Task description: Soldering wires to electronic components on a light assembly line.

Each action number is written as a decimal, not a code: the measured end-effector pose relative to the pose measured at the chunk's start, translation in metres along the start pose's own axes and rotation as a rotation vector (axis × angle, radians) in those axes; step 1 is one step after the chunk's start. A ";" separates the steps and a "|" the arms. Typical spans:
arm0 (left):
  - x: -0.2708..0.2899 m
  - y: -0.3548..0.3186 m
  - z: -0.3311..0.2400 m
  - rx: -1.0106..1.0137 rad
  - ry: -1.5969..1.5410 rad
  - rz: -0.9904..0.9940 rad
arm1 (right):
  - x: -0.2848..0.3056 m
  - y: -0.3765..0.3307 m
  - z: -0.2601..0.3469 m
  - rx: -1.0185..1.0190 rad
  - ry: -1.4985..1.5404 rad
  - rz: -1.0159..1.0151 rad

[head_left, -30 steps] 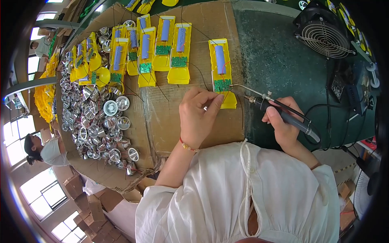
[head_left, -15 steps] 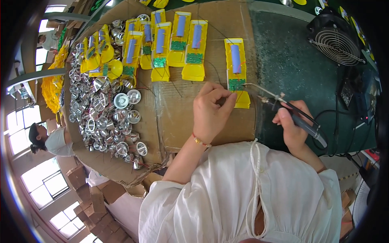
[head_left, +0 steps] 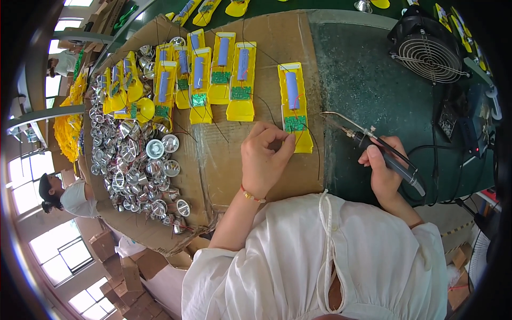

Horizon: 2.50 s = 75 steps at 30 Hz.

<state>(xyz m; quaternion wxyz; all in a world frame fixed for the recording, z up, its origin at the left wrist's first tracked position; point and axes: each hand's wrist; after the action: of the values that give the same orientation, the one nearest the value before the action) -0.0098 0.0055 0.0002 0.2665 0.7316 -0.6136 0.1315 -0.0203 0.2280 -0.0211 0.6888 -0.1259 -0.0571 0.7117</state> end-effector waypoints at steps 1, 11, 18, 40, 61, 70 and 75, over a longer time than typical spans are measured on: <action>0.001 0.001 -0.007 0.180 -0.109 -0.040 | 0.005 0.000 -0.001 0.004 0.006 -0.007; -0.033 0.115 -0.020 -0.071 0.230 0.399 | 0.029 0.012 -0.004 -0.109 0.025 -0.078; -0.103 0.290 0.028 -0.414 0.583 -0.132 | 0.022 0.011 -0.007 -0.126 0.065 -0.058; 0.044 -0.009 0.001 -0.217 0.535 -0.181 | 0.017 0.015 -0.010 -0.049 0.016 -0.142; 0.112 -0.026 0.033 -0.333 1.028 -0.201 | 0.010 -0.014 -0.001 -0.001 -0.016 -0.106; 0.028 -0.028 0.003 0.249 -0.147 -0.022 | -0.013 -0.010 0.013 0.115 -0.209 0.193; 0.012 -0.018 0.008 0.006 0.013 -0.016 | -0.015 -0.007 0.008 0.176 -0.300 0.194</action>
<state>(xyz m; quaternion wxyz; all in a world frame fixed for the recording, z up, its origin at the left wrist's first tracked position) 0.0091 -0.0068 -0.0041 0.2693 0.7364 -0.6056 0.1359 -0.0158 0.2137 -0.0102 0.6092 0.0373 -0.0842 0.7876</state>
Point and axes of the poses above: each hand's wrist, its own y-axis towards the middle knuckle, its own x-axis out of the back of the hand, z = x × y, and after that the axes turned 15 degrees about -x, right-handed
